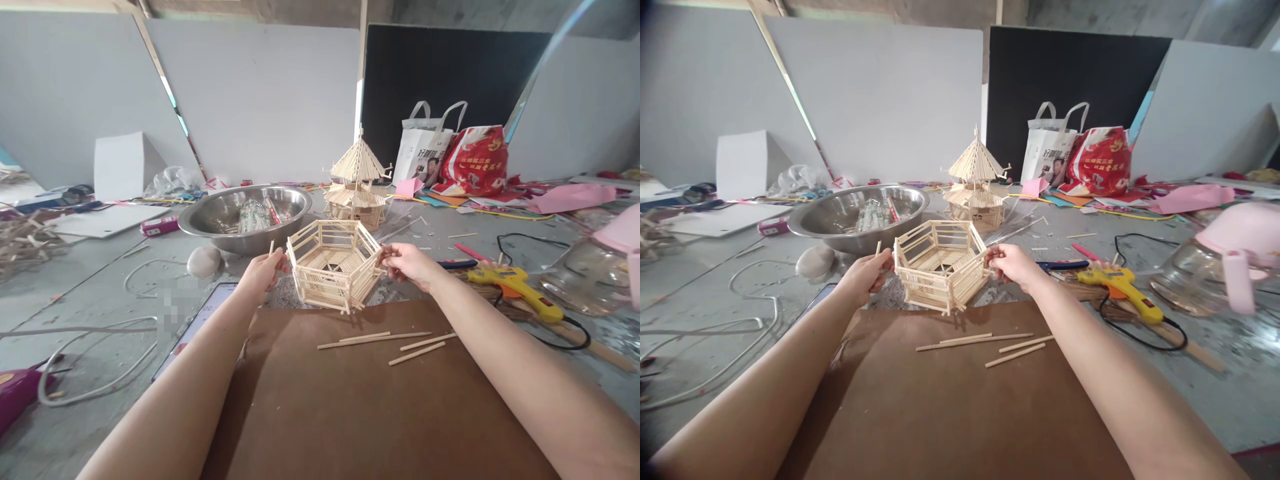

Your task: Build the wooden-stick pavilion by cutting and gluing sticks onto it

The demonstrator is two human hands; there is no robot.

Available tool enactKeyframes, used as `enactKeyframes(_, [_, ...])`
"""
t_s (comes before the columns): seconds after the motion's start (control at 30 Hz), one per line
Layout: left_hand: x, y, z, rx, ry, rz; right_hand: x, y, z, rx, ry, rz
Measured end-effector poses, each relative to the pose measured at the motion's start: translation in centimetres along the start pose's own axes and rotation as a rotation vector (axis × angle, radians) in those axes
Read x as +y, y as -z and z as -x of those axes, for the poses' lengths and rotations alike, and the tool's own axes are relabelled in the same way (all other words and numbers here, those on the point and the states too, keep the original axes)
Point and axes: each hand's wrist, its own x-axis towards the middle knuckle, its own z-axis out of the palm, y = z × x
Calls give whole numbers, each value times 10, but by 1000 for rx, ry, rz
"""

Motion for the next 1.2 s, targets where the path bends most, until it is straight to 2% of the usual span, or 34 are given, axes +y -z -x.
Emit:
enactKeyframes(0.13, [-1,1,1,28,14,7,1,-1,-1,19,12,13])
enactKeyframes(0.23, [5,4,1,99,-9,37,2,0,-3,77,18,24])
enactKeyframes(0.33, [20,7,3,175,-84,118,-2,3,-3,176,61,6])
enactKeyframes(0.4, [33,6,10,200,-191,222,-6,3,-1,221,114,-18])
enactKeyframes(0.5, [55,1,29,137,-343,325,-12,2,3,240,187,-25])
enactKeyframes(0.57, [68,-5,45,33,-393,331,-14,0,6,239,227,15])
enactKeyframes(0.67, [81,-12,65,-122,-398,281,-15,-4,10,222,278,117])
enactKeyframes(0.77, [82,-13,72,-238,-385,205,-16,-8,13,191,301,213])
enactKeyframes(0.83, [82,-12,70,-273,-345,162,-18,-9,16,177,326,258])
enactKeyframes(0.9, [83,-11,66,-254,-323,141,-22,-10,20,165,358,300])
enactKeyframes(1.0, [90,-15,70,-212,-375,139,-33,-10,32,92,418,374])
enactKeyframes(1.1, [95,-27,89,-211,-438,137,-46,-12,47,-98,493,483])
enactKeyframes(1.13, [93,-32,99,-229,-434,122,-49,-13,52,-178,512,534])
enactKeyframes(1.2, [85,-41,119,-354,-394,56,-52,-17,60,-337,540,657])
